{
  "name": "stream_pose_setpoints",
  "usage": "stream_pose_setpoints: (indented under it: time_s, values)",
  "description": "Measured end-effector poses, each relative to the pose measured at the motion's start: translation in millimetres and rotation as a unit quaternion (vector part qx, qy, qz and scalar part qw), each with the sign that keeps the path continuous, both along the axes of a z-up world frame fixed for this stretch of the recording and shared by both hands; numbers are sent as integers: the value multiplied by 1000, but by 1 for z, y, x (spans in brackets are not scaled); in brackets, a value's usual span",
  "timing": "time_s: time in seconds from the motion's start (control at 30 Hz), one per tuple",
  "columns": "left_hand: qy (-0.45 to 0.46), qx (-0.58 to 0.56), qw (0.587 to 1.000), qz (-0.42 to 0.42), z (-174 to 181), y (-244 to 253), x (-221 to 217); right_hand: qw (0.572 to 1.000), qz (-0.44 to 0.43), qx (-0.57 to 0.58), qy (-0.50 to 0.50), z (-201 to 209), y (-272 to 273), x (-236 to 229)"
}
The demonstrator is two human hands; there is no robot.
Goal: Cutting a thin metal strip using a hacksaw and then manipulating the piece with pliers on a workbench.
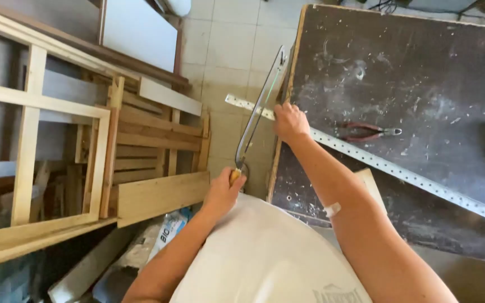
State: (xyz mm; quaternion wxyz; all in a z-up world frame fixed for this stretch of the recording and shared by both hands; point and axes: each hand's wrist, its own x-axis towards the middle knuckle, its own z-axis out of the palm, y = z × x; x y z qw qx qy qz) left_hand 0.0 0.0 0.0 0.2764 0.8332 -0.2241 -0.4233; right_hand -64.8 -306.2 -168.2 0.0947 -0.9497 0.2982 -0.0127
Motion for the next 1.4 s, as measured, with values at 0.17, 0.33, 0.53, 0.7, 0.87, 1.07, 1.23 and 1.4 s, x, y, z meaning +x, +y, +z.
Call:
stream_pose_setpoints:
  time_s: [0.17, 0.33, 0.53, 0.7, 0.87, 1.07, 1.23, 1.4]
  values:
    - [-9, 12, 1000, 11, -11, -7, 2, 1000, -9, -21, -9, -28, -1, 1]
    - [-34, 10, 999, -9, -27, -12, 16, 1000, -22, -11, -11, -27, -1, 4]
    - [-63, 66, 996, -5, -9, -22, 32, 1000, -15, -2, -10, -14, 1, 4]
    - [-50, 78, 996, -5, -10, -25, 36, 1000, -9, 6, -14, -5, 2, 1]
    - [-60, 88, 994, -28, -3, -23, 43, 1000, -13, 1, -2, 6, 6, 0]
    - [-52, 112, 991, -52, 21, -31, 48, 1000, -13, -4, -5, -8, 1, 1]
    - [-47, 111, 991, -62, 22, -31, 52, 1000, -7, 8, -9, -13, -5, 3]
    - [-41, 101, 991, -83, 33, -35, 53, 997, 40, -60, -19, 7, -1, 14]
